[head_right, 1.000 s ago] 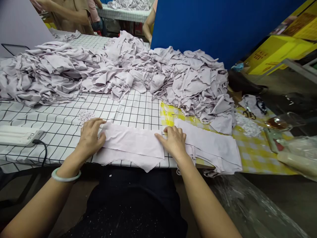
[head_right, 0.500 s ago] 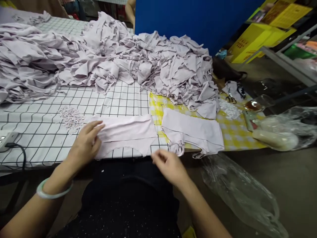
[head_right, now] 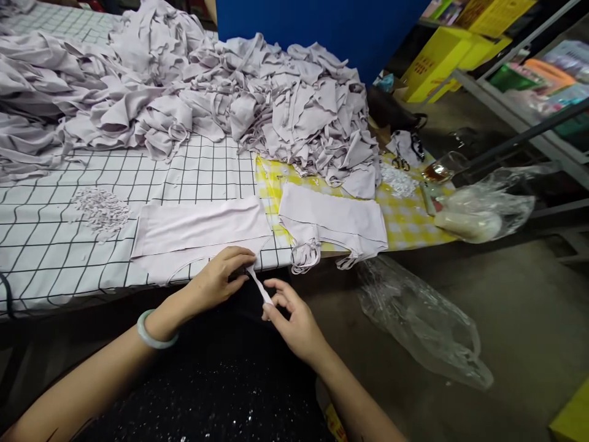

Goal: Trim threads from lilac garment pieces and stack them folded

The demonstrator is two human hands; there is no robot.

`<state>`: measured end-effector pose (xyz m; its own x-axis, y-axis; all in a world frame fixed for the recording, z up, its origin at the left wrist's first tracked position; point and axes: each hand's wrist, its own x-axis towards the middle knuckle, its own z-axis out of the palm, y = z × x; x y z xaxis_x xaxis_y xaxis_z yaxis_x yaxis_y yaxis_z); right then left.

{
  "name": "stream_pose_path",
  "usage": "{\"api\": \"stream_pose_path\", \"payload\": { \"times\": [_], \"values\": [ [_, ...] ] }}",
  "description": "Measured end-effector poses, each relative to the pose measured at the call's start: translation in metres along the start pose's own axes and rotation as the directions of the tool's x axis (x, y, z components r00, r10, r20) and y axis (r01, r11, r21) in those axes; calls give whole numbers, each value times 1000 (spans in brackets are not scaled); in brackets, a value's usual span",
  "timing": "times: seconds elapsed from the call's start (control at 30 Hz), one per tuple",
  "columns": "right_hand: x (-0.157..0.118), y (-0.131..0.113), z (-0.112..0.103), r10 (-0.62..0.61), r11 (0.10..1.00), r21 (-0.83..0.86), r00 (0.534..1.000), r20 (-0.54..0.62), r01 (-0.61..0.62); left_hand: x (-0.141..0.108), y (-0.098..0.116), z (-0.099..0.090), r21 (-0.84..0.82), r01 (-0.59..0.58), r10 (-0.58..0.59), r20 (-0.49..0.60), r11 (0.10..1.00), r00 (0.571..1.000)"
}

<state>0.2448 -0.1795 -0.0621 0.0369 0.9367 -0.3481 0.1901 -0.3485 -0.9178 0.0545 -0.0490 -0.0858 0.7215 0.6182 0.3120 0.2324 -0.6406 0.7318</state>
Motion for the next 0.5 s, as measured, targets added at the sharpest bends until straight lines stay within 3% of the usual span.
{"api": "stream_pose_path", "payload": {
  "times": [0.1,0.17,0.23,0.37,0.5],
  "values": [
    [-12,-23,-27,-7,996,86,994,111,-2,2,1,8,77,-10,13,-35,997,999],
    [-11,-43,-45,-74,980,198,973,218,30,3,0,12,107,-10,18,-70,994,997],
    [-2,-62,-61,-159,951,300,955,249,80,3,-1,14,113,-8,19,-92,994,996],
    [31,-84,-72,-216,936,316,962,168,155,2,-2,13,113,-24,36,-104,993,994],
    [81,-89,-61,-293,928,234,956,-23,290,1,-1,13,106,-20,34,-130,994,991]
  ]
}}
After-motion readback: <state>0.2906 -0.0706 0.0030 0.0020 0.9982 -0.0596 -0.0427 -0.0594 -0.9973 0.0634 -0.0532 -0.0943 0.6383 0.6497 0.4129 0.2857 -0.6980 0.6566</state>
